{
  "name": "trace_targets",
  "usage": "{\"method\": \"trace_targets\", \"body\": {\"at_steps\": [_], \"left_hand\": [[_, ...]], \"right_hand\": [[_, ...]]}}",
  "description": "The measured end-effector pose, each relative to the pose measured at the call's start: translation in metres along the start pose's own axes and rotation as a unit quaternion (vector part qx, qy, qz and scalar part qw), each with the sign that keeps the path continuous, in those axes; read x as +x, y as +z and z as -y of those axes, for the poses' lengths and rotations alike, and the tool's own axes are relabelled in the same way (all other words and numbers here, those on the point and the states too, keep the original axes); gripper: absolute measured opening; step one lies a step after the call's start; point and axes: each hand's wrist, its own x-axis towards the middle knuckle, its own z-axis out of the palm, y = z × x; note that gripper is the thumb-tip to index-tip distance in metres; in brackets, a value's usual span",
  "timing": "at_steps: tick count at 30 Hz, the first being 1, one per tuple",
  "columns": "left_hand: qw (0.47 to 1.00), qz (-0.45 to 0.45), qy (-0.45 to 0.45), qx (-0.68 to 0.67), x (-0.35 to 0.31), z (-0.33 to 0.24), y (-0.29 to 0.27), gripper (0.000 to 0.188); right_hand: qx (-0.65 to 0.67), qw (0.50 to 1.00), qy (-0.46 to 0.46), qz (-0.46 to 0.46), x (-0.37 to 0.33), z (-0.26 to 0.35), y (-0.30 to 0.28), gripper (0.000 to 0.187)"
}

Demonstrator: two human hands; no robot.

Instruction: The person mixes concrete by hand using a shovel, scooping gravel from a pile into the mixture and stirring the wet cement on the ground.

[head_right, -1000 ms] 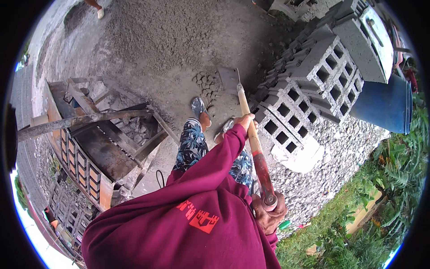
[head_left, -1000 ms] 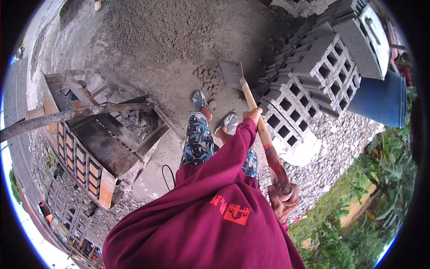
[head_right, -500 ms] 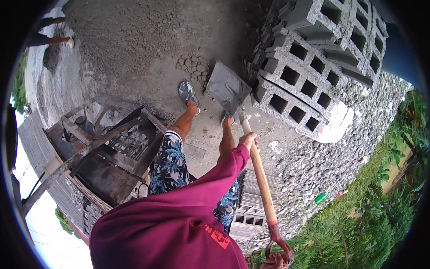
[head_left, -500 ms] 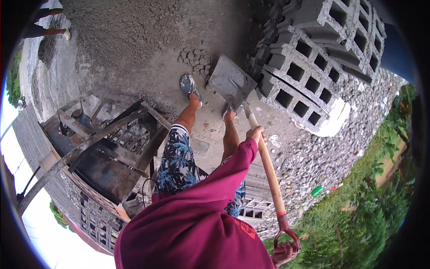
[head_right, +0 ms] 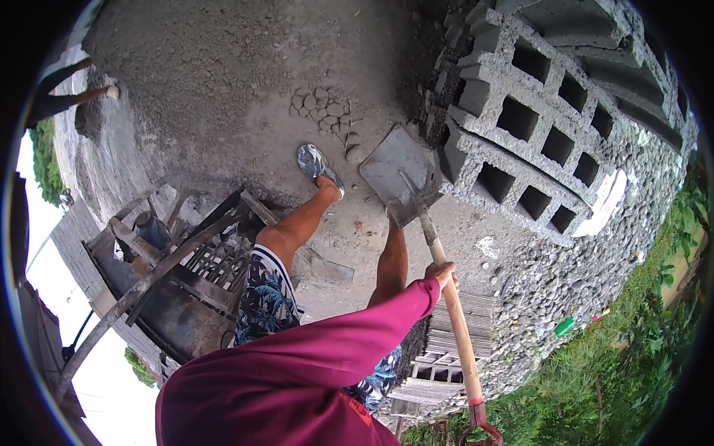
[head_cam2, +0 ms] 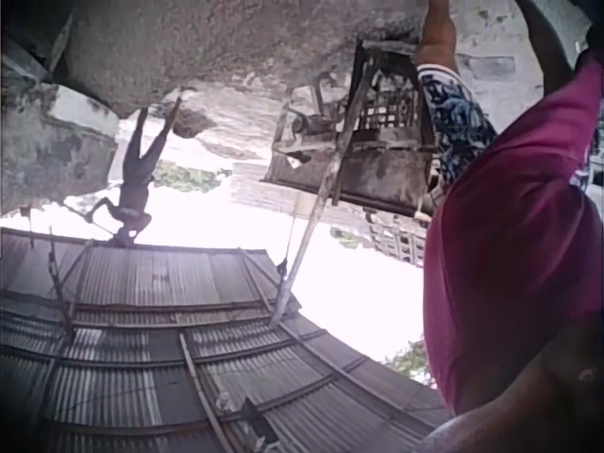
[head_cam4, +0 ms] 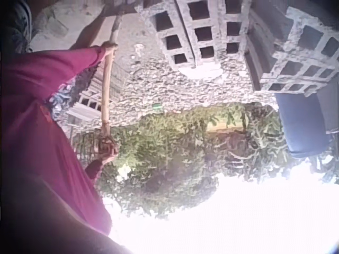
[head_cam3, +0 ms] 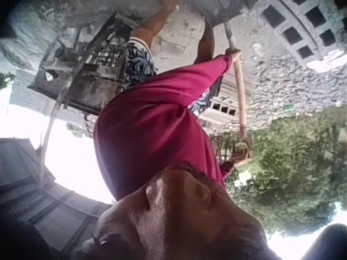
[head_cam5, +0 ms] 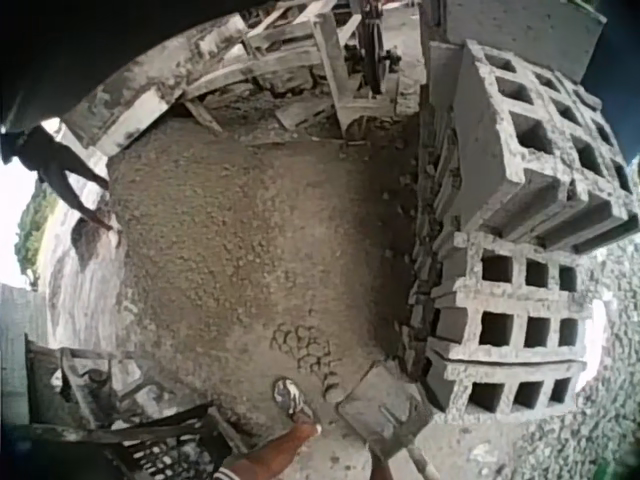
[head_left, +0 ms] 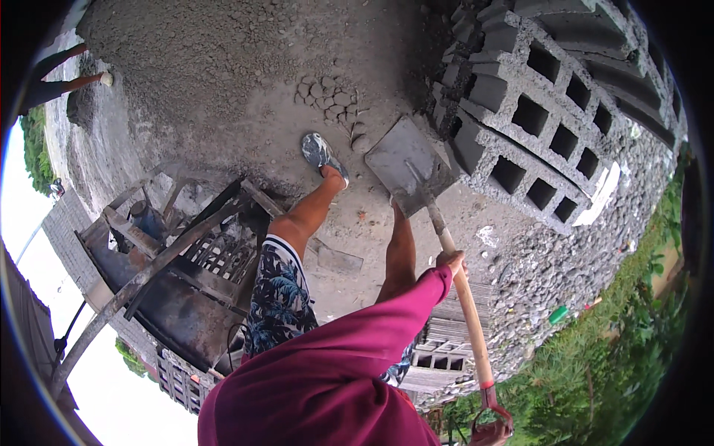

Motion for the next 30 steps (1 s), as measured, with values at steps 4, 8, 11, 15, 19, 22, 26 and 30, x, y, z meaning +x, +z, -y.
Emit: {"method": "trace_targets", "body": {"at_steps": [4,8,11,15,19,22,26,30], "left_hand": [[1.000,0.003,-0.009,-0.020,-0.001,-0.021,0.001,0.020],[0.999,-0.001,0.016,-0.027,0.025,-0.070,-0.012,0.021],[0.993,-0.047,0.087,-0.071,0.087,-0.151,-0.057,0.017],[0.977,-0.057,0.170,-0.119,0.058,-0.326,-0.124,0.023],[0.949,-0.089,0.265,-0.143,-0.037,-0.414,-0.160,0.024],[0.907,-0.082,0.349,-0.219,-0.137,-0.462,-0.186,0.027],[0.840,-0.100,0.466,-0.261,-0.252,-0.471,-0.197,0.031],[0.807,-0.106,0.495,-0.304,-0.294,-0.450,-0.161,0.037]], "right_hand": [[0.041,0.999,0.002,-0.007,0.004,0.009,0.017,0.012],[0.101,0.994,-0.014,0.045,0.017,0.034,0.070,0.014],[0.106,0.991,-0.025,0.078,0.004,0.062,0.177,0.015],[0.175,0.970,-0.031,0.167,-0.049,0.067,0.312,0.010],[0.185,0.938,-0.051,0.289,-0.069,0.099,0.372,0.012],[0.191,0.899,-0.068,0.388,-0.085,0.131,0.386,0.010],[0.221,0.823,-0.049,0.522,-0.077,0.172,0.376,0.012],[0.097,0.660,-0.465,0.583,-0.048,0.234,0.319,0.037]]}}
